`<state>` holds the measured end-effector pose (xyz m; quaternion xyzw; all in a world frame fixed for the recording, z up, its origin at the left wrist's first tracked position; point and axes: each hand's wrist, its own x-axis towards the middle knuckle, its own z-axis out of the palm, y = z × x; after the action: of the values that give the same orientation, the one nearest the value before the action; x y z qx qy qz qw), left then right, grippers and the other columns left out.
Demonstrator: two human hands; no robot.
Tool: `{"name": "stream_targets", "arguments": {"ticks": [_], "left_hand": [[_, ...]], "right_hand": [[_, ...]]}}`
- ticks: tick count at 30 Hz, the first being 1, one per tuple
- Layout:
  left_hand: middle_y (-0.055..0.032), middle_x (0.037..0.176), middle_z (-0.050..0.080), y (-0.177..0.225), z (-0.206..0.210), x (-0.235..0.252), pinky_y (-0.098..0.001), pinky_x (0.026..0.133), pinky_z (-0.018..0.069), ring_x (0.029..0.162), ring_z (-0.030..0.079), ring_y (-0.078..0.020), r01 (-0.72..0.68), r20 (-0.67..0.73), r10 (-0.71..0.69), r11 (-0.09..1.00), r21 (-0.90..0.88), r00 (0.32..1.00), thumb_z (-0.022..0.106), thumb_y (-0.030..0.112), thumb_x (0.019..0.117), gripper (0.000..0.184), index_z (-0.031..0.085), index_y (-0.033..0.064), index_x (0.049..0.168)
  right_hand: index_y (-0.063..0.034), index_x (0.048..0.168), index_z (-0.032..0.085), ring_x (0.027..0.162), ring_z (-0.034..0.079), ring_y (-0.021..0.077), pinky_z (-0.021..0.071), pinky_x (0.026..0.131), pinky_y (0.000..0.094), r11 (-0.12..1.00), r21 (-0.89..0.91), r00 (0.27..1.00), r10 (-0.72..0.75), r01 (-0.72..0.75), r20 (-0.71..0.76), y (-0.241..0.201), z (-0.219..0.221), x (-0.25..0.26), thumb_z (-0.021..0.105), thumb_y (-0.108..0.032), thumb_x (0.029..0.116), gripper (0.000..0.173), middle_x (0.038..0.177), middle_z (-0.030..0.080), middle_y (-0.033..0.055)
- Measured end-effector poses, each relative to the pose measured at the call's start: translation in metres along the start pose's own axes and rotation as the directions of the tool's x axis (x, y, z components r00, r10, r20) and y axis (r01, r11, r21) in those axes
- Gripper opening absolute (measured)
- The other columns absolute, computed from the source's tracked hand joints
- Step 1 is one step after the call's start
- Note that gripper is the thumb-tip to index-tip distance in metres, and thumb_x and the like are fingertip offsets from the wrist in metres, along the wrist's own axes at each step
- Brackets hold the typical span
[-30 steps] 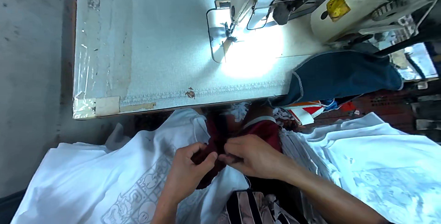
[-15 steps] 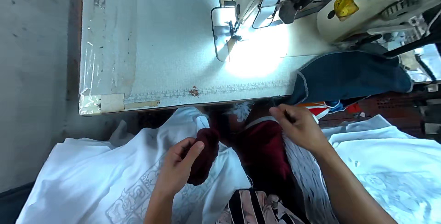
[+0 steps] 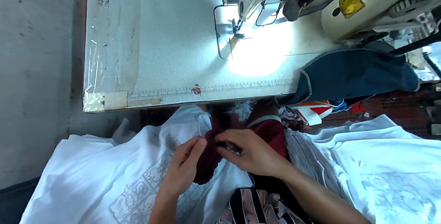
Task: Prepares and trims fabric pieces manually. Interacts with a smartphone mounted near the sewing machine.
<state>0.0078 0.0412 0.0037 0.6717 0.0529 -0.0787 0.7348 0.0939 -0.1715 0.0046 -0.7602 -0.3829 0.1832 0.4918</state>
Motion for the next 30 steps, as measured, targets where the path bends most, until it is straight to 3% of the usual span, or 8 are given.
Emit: {"name": "stream_targets", "arguments": {"ticks": [6, 11, 14, 17, 21, 24, 28, 30], "left_hand": [[0.0063, 0.076, 0.061, -0.003, -0.005, 0.0, -0.02, 0.066, 0.0521, 0.07, 0.06, -0.0016, -0.018, 0.004, 0.018, 0.999, 0.029, 1.0, 0.045, 0.025, 0.1098, 0.032, 0.068, 0.0115, 0.092], [0.0071, 0.075, 0.063, -0.002, -0.002, 0.0, -0.0187, 0.066, 0.0521, 0.07, 0.06, -0.0002, -0.004, 0.024, 0.003, 0.999, 0.047, 1.0, 0.047, 0.026, 0.1095, 0.032, 0.069, 0.0112, 0.093], [0.008, 0.077, 0.066, 0.002, 0.002, 0.0, -0.0165, 0.065, 0.0523, 0.071, 0.062, 0.0019, -0.001, 0.076, -0.004, 0.998, 0.065, 0.997, 0.054, 0.026, 0.1068, 0.026, 0.071, 0.0103, 0.095], [0.0085, 0.079, 0.066, 0.003, 0.005, -0.002, -0.0156, 0.065, 0.0516, 0.071, 0.061, 0.0024, 0.025, 0.062, -0.031, 0.995, 0.097, 0.998, 0.06, 0.027, 0.1037, 0.021, 0.072, 0.0112, 0.096], [0.0094, 0.078, 0.066, 0.003, -0.004, -0.005, -0.0157, 0.065, 0.0506, 0.07, 0.06, 0.0024, 0.008, -0.029, -0.003, 0.987, 0.158, 1.0, 0.061, 0.028, 0.1028, 0.021, 0.072, 0.0124, 0.094], [0.0102, 0.078, 0.066, 0.009, -0.015, -0.007, -0.0146, 0.064, 0.0504, 0.07, 0.06, 0.0032, -0.01, -0.092, 0.027, 0.985, 0.174, 0.995, 0.06, 0.029, 0.1034, 0.022, 0.072, 0.0136, 0.094], [0.0085, 0.079, 0.067, 0.01, -0.01, -0.004, -0.0167, 0.066, 0.0534, 0.072, 0.063, 0.0016, -0.034, -0.035, 0.04, 0.99, 0.136, 0.999, 0.051, 0.028, 0.1079, 0.028, 0.071, 0.0113, 0.096], [0.0069, 0.083, 0.068, 0.01, -0.007, -0.004, -0.0179, 0.069, 0.0544, 0.075, 0.064, 0.0007, -0.062, 0.05, 0.057, 0.993, 0.105, 0.997, 0.049, 0.026, 0.109, 0.03, 0.072, 0.0093, 0.1]], "right_hand": [[-0.0013, 0.101, 0.066, 0.076, 0.055, 0.0014, 0.0461, 0.068, 0.016, 0.971, 0.237, 0.999, -0.004, -0.009, 0.054, 0.008, -0.015, -0.006, 0.054, -0.015, 0.1043, 0.018, 0.087, 0.062, 0.0028], [-0.0069, 0.104, 0.061, 0.098, 0.057, 0.0014, 0.0475, 0.075, 0.0167, 0.796, 0.605, 0.992, -0.079, 0.002, 0.101, 0.004, -0.019, -0.009, 0.048, -0.022, 0.1079, 0.02, 0.126, 0.061, 0.0045], [-0.0105, 0.112, 0.059, 0.066, 0.053, -0.0023, 0.041, 0.055, 0.0138, 0.611, 0.789, 0.983, -0.098, -0.063, 0.154, 0.003, -0.003, -0.006, 0.049, -0.022, 0.1096, 0.016, 0.092, 0.065, -0.002], [-0.0132, 0.111, 0.058, 0.059, 0.043, -0.0025, 0.0363, 0.052, 0.0146, 0.656, 0.75, 0.987, -0.048, -0.084, 0.152, 0.008, -0.006, -0.003, 0.049, -0.021, 0.1089, 0.012, 0.072, 0.048, -0.0087], [-0.0246, 0.108, 0.066, 0.053, 0.043, -0.0041, 0.0368, 0.049, 0.0151, 0.653, 0.757, 0.978, 0.176, -0.031, -0.112, 0.025, -0.046, -0.012, 0.057, -0.034, 0.1048, 0.013, 0.066, 0.05, -0.0133], [-0.0251, 0.109, 0.062, 0.051, 0.043, -0.0028, 0.0378, 0.047, 0.0137, 0.804, 0.592, 0.923, 0.268, -0.057, -0.275, 0.032, -0.083, -0.03, 0.054, -0.03, 0.1065, 0.009, 0.069, 0.051, -0.0107], [-0.0118, 0.134, 0.063, 0.068, 0.052, -0.0039, 0.0463, 0.061, 0.0146, 0.976, 0.168, 0.968, 0.168, -0.137, -0.187, 0.014, -0.066, -0.032, 0.061, -0.03, 0.104, 0.035, 0.085, 0.062, -0.0079], [-0.0087, 0.144, 0.058, 0.072, 0.049, -0.0019, 0.0423, 0.063, 0.015, 0.99, 0.121, 0.992, 0.086, -0.074, -0.095, 0.009, -0.041, -0.02, 0.069, -0.039, 0.0985, 0.056, 0.092, 0.062, -0.0028]]}}
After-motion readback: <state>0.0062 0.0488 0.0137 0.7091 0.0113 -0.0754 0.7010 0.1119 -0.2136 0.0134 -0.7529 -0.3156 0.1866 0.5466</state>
